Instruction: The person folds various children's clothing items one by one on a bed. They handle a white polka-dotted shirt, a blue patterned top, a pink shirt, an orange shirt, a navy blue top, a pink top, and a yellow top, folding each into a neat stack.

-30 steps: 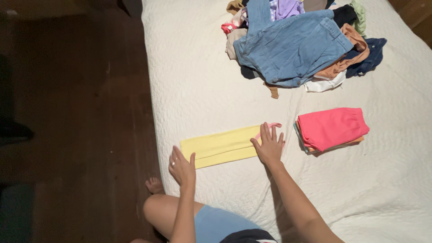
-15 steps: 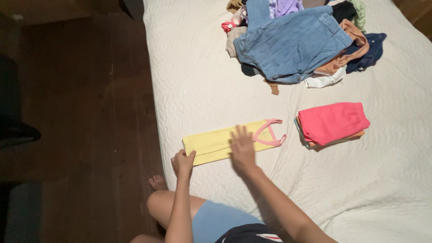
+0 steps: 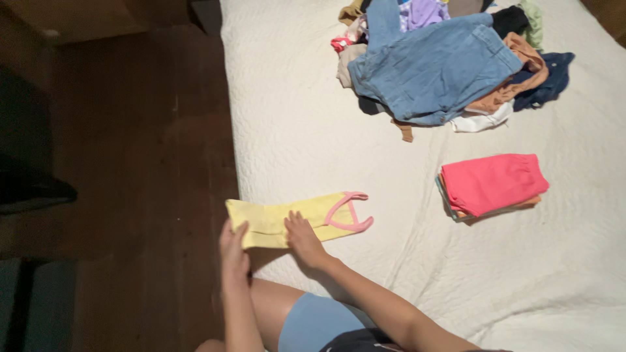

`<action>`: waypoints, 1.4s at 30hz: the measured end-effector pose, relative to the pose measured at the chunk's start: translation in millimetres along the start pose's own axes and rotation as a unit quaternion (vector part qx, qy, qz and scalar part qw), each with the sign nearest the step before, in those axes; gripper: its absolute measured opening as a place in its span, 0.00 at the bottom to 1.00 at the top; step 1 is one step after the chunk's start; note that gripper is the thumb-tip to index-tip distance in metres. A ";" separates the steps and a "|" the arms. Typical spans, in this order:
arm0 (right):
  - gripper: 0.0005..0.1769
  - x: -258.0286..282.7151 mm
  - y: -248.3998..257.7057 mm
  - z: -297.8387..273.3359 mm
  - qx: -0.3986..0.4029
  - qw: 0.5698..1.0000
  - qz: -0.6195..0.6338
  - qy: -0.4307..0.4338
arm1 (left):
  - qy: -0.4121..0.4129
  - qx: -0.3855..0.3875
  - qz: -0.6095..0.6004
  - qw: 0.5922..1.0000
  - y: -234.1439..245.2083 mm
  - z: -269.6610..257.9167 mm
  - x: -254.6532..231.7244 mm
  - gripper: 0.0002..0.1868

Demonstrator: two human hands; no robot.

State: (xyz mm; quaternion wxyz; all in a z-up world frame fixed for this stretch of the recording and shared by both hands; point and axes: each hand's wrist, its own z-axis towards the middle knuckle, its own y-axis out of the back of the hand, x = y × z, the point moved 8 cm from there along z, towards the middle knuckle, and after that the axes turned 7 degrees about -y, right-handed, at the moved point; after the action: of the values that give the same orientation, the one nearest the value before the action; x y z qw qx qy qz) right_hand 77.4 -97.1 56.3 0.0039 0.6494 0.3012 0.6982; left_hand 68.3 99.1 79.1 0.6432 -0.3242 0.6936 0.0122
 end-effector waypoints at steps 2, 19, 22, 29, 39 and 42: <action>0.36 -11.2 15.6 0.9 -0.020 0.971 0.228 -0.076 | -0.011 0.018 0.052 0.998 -28.9 -13.0 -6.7 0.25; 0.21 -102.1 184.2 -23.1 -0.192 0.895 0.316 -0.251 | -0.314 0.102 0.672 0.663 -154.3 -82.8 75.7 0.34; 0.21 -125.5 187.4 -24.2 -0.201 0.927 0.198 -0.249 | -0.309 0.131 0.689 0.642 -136.7 -70.6 99.6 0.35; 0.20 -121.8 192.4 -30.7 -0.239 0.938 0.137 -0.209 | -0.275 0.141 0.682 0.663 -127.2 -64.7 117.6 0.35; 0.20 -23.9 134.7 -13.4 -0.235 0.907 -0.348 0.007 | -0.379 0.177 0.680 0.602 -166.3 -51.7 112.7 0.26; 0.31 -22.9 121.8 -4.0 -0.190 0.884 -0.426 0.037 | -0.297 0.192 0.678 0.645 -161.6 -28.5 121.8 0.25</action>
State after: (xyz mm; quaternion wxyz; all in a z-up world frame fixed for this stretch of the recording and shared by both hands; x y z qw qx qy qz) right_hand 124.3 -207.5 87.5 0.4134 0.4191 0.4103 0.6965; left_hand 122.9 -93.7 39.0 0.6746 0.3879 0.4783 0.4070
